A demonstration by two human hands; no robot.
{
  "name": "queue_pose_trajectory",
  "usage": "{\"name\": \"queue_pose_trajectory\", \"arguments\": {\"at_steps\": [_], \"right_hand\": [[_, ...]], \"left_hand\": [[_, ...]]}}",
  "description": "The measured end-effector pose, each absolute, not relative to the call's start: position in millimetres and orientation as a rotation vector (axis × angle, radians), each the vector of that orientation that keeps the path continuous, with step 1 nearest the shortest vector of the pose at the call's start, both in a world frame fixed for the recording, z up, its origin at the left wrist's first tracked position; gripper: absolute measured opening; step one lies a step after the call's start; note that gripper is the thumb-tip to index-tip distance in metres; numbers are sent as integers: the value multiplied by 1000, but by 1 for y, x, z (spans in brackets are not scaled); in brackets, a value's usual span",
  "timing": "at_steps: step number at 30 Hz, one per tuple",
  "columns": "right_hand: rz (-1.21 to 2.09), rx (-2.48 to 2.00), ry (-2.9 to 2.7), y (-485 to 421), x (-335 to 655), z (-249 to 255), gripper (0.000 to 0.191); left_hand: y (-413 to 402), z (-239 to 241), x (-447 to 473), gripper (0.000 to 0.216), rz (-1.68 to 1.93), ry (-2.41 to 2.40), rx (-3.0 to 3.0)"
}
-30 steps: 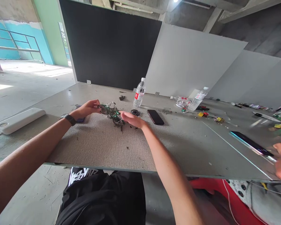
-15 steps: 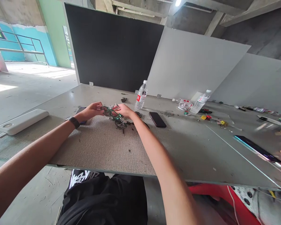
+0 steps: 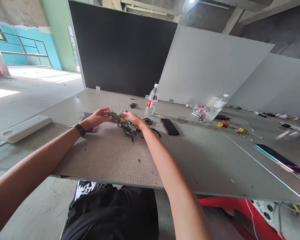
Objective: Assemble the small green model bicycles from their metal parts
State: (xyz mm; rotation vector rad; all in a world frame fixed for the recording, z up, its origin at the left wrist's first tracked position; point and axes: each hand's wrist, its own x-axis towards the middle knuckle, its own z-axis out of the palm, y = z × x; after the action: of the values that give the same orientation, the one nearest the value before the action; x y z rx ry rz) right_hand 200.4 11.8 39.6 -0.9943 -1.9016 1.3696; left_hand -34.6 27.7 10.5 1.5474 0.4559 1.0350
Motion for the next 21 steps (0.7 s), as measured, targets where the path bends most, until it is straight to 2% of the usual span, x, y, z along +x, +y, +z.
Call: {"name": "queue_pose_trajectory", "arguments": {"at_steps": [13, 18, 21], "right_hand": [[1275, -1039, -1868, 2, 197, 47, 30], [1353, -903, -1878, 8, 200, 43, 47], [1361, -877, -1890, 9, 202, 41, 52]], "left_hand": [[25, 11, -34, 34, 1026, 492, 1566], [24, 11, -33, 34, 1022, 506, 1582], [25, 10, -33, 34, 1014, 508, 1590]]}}
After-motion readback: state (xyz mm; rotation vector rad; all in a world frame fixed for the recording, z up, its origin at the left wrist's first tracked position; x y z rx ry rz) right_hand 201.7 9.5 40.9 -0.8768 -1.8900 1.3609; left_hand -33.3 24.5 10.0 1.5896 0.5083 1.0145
